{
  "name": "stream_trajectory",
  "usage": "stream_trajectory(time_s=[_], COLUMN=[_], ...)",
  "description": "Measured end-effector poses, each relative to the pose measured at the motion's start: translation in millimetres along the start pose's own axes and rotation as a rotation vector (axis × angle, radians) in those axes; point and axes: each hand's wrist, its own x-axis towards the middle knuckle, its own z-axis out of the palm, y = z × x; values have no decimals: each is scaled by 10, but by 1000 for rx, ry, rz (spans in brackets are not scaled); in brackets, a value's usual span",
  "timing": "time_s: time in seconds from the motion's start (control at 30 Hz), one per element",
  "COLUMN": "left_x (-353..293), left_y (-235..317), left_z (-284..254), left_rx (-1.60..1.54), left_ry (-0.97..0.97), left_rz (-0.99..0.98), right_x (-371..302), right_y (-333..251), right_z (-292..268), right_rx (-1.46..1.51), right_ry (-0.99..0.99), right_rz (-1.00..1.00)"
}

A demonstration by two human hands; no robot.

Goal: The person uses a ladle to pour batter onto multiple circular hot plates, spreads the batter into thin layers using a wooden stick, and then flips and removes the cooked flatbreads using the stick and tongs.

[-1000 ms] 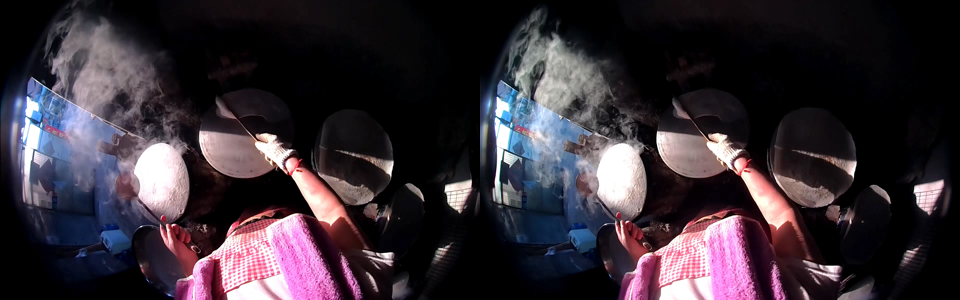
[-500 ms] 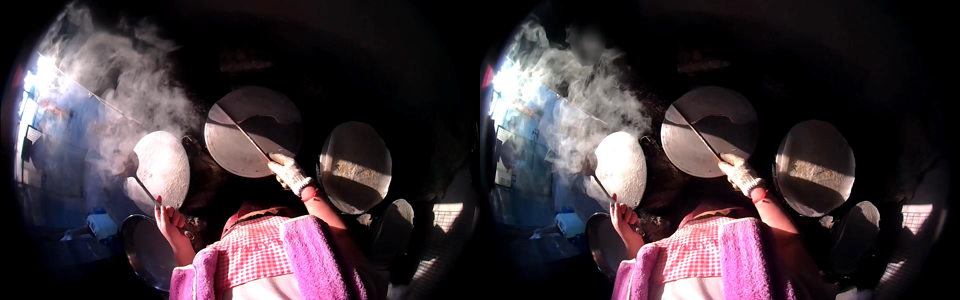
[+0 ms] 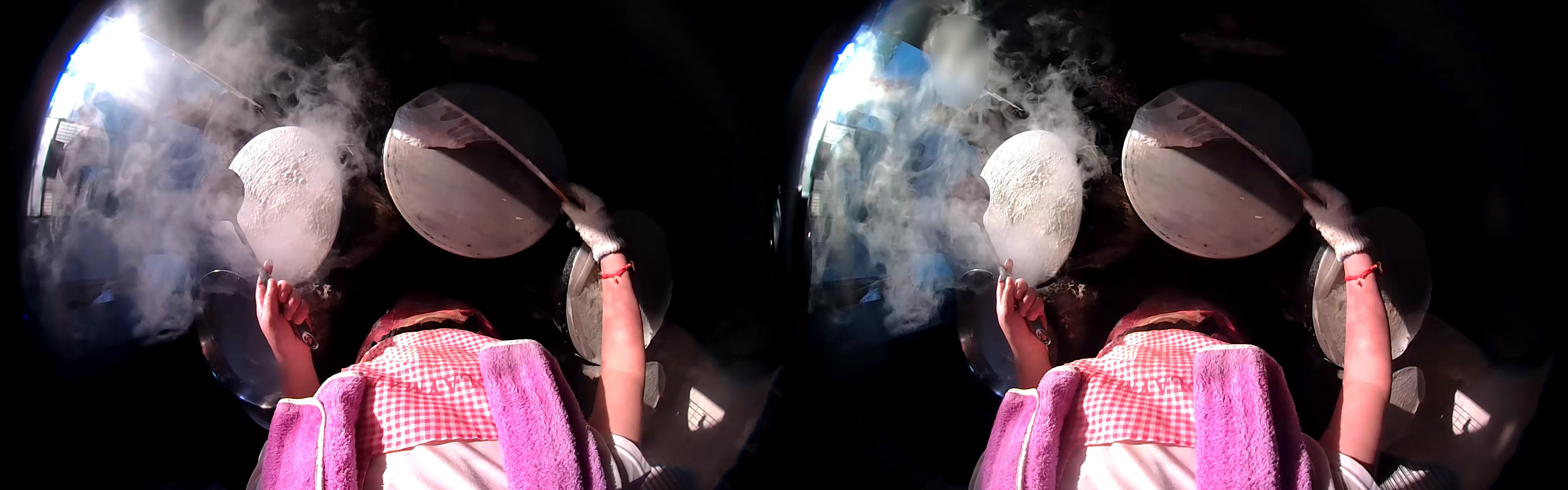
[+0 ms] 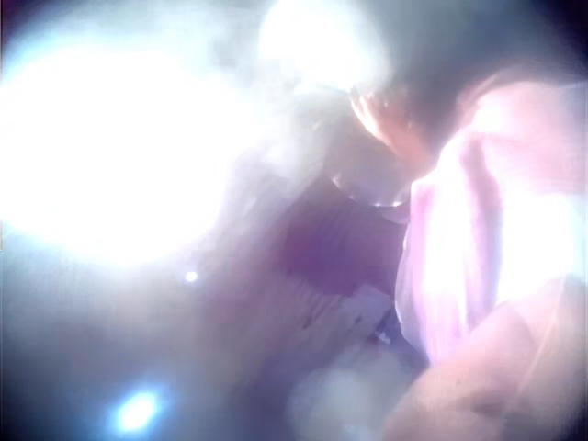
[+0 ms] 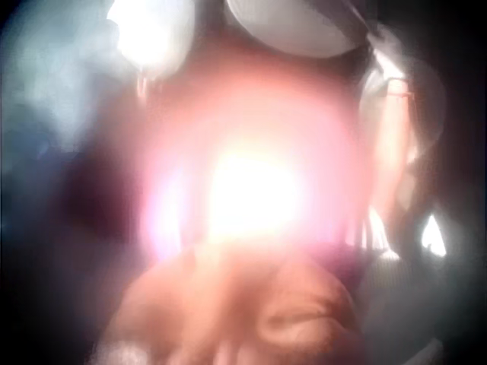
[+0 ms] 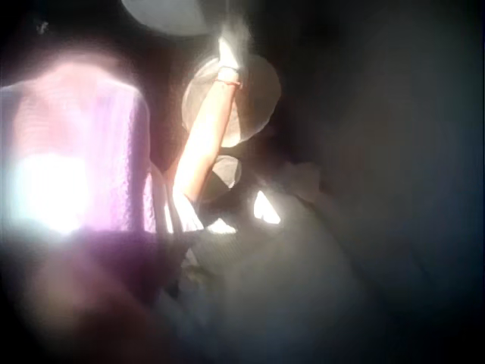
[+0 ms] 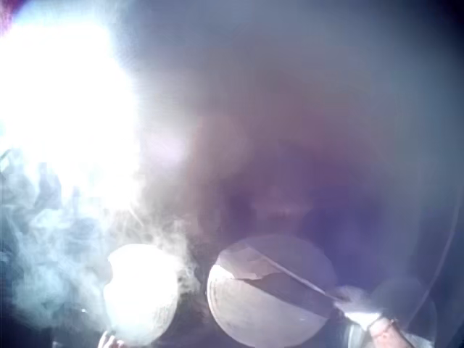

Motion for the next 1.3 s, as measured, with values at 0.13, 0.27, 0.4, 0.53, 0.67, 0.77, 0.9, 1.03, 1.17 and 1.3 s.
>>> stream_trajectory(time_s=[0.13, 0.27, 0.4, 0.53, 0.67, 0.77, 0.9, 1.03, 1.17, 1.3], left_x=[49, 65, 238, 449, 621, 654, 786, 660, 305, -6], left_y=[-9, 60, -21, -26, -103, -282, -396, -587, -604, -608], left_z=[80, 104, 183, 393, 298, 335, 681, 657, 365, 385], left_rx=[-24, -13, 110, 486, 826, 1160, 1430, 1606, 1507, 1395], left_ry=[-14, 14, -25, -5, 3, -125, -349, -344, -399, -639], left_rz=[-93, -113, -182, -222, -144, 62, 367, 338, 278, 216], right_x=[308, -51, -287, 234, -94, -219, 302, 271, -287, -1300], right_y=[-557, -939, -244, -670, -816, -287, -250, -860, -728, -246], right_z=[-35, 167, -212, 115, 452, 313, 569, 1067, 853, 1024], right_rx=[52, 185, 186, 37, 10, 87, 15, 216, 244, -176], right_ry=[-35, -270, 57, 1, -136, 21, 102, -133, -204, -17], right_rz=[225, 242, 238, 42, -126, -19, 23, 60, 336, 307])
